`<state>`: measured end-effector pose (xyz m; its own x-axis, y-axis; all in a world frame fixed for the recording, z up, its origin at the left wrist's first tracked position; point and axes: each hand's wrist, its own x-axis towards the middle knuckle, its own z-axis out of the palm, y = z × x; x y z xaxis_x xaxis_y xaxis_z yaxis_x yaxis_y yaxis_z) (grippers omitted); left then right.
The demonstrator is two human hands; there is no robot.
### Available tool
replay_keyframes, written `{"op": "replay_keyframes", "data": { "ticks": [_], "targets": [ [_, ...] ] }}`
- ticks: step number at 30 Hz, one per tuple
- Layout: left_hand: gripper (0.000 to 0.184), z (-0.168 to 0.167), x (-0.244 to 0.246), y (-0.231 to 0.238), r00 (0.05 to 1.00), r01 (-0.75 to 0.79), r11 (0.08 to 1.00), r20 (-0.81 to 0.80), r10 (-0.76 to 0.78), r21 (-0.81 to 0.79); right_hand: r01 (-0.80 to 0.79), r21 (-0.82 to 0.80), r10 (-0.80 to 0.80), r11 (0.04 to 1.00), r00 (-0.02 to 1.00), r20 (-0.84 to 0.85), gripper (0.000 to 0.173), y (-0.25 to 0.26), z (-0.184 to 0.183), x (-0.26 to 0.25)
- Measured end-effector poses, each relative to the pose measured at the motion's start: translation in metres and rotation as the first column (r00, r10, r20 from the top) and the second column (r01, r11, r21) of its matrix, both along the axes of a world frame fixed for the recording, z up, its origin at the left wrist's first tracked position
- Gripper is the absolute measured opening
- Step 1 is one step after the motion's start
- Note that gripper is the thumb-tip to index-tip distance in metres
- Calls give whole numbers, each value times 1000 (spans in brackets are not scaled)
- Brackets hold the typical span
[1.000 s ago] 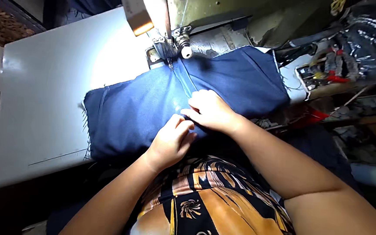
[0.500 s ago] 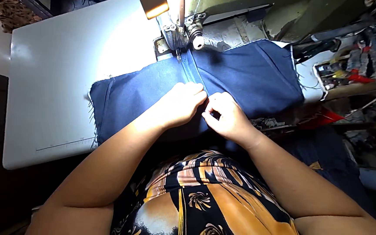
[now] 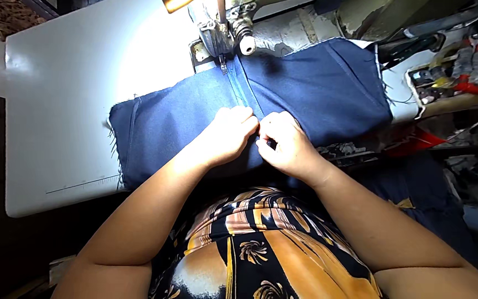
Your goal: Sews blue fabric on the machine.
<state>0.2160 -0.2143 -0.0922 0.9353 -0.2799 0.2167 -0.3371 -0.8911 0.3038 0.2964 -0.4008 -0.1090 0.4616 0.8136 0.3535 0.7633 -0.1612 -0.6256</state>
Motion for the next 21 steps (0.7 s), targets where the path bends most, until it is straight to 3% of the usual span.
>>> {"op": "replay_keyframes", "data": {
  "ticks": [4, 8, 11, 21],
  "targets": [
    [22, -7, -10, -11, 961, -278, 957, -22, 277, -81, 38, -98, -34, 995, 999, 40, 20, 2, 3, -4],
    [58, -5, -14, -17, 816, -575, 811, -144, 559, -109, 55, -127, -49, 990, 998, 50, 20, 3, 3, -6],
    [64, -5, -14, -18, 794, -606, 788, -146, 591, -107, 38, -84, -35, 996, 999, 34, 20, 3, 2, -3],
    [55, 5, -11, -28, 778, -622, 779, -176, 604, -77, -4, -4, 4, 1000, 999, 36, 20, 3, -2, 1]
  ]
}}
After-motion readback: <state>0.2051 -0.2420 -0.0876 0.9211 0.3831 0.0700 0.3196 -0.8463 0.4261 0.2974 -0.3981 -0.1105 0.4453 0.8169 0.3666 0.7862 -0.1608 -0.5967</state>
